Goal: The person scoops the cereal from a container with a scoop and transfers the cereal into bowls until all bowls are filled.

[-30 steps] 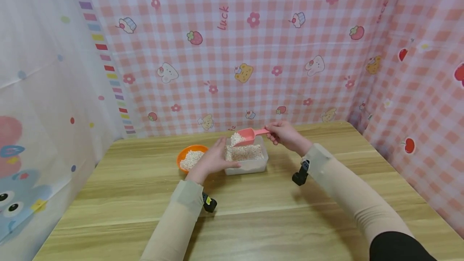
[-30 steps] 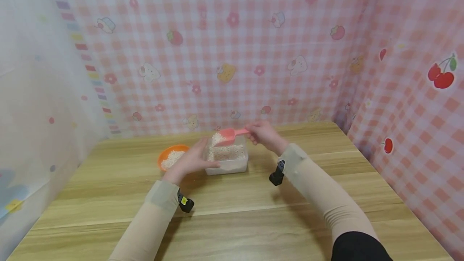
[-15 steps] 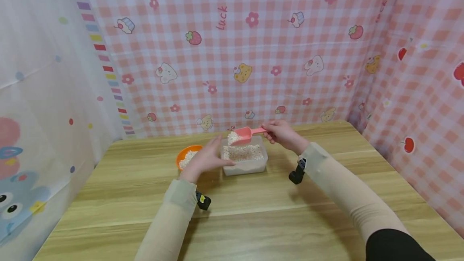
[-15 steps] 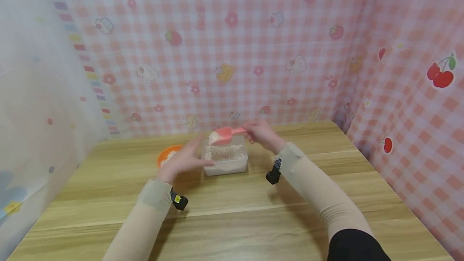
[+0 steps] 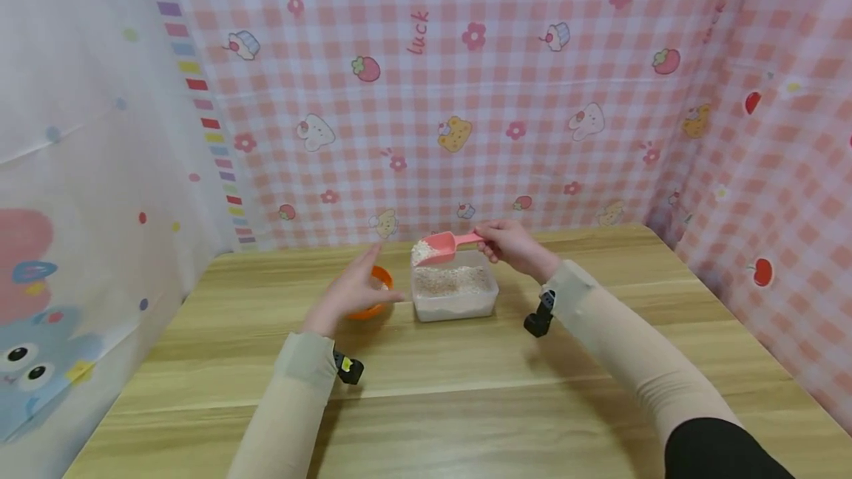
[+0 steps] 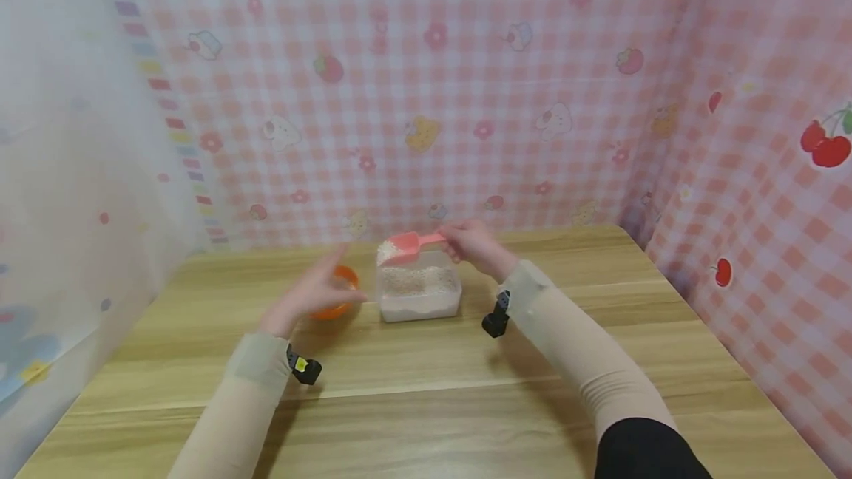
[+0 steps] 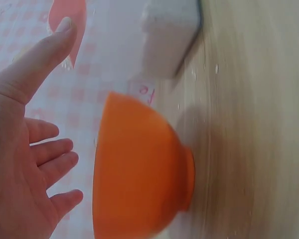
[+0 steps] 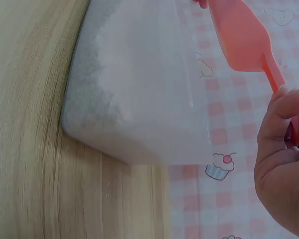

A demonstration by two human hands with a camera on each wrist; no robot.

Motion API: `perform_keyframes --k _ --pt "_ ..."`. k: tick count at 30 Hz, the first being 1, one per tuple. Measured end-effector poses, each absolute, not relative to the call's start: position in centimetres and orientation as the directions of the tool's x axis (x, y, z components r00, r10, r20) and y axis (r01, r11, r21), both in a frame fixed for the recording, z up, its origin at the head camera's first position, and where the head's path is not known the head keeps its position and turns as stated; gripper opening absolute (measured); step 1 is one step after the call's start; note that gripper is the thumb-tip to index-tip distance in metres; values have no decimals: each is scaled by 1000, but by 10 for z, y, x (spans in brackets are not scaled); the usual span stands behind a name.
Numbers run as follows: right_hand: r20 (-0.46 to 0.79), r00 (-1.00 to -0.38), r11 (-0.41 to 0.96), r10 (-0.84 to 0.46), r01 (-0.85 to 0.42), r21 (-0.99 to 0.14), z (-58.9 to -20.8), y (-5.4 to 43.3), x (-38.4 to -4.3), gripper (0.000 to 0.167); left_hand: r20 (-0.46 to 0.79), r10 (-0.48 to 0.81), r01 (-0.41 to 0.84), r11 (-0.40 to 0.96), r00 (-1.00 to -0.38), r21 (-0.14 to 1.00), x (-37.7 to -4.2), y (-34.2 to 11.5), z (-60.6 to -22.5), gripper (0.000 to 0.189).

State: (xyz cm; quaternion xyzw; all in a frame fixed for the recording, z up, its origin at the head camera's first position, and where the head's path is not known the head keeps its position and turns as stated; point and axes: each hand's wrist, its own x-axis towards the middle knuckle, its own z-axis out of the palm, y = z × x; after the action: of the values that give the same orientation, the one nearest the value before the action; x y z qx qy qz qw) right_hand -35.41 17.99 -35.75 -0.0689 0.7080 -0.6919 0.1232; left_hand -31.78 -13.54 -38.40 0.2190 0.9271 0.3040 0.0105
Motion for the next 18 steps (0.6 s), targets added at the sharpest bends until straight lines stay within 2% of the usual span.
perform_keyframes --k 18 --pt "-75 -949 37 -308 67 -997 -353 153 -358 31 107 375 365 734 -921 572 -313 -182 -400 115"
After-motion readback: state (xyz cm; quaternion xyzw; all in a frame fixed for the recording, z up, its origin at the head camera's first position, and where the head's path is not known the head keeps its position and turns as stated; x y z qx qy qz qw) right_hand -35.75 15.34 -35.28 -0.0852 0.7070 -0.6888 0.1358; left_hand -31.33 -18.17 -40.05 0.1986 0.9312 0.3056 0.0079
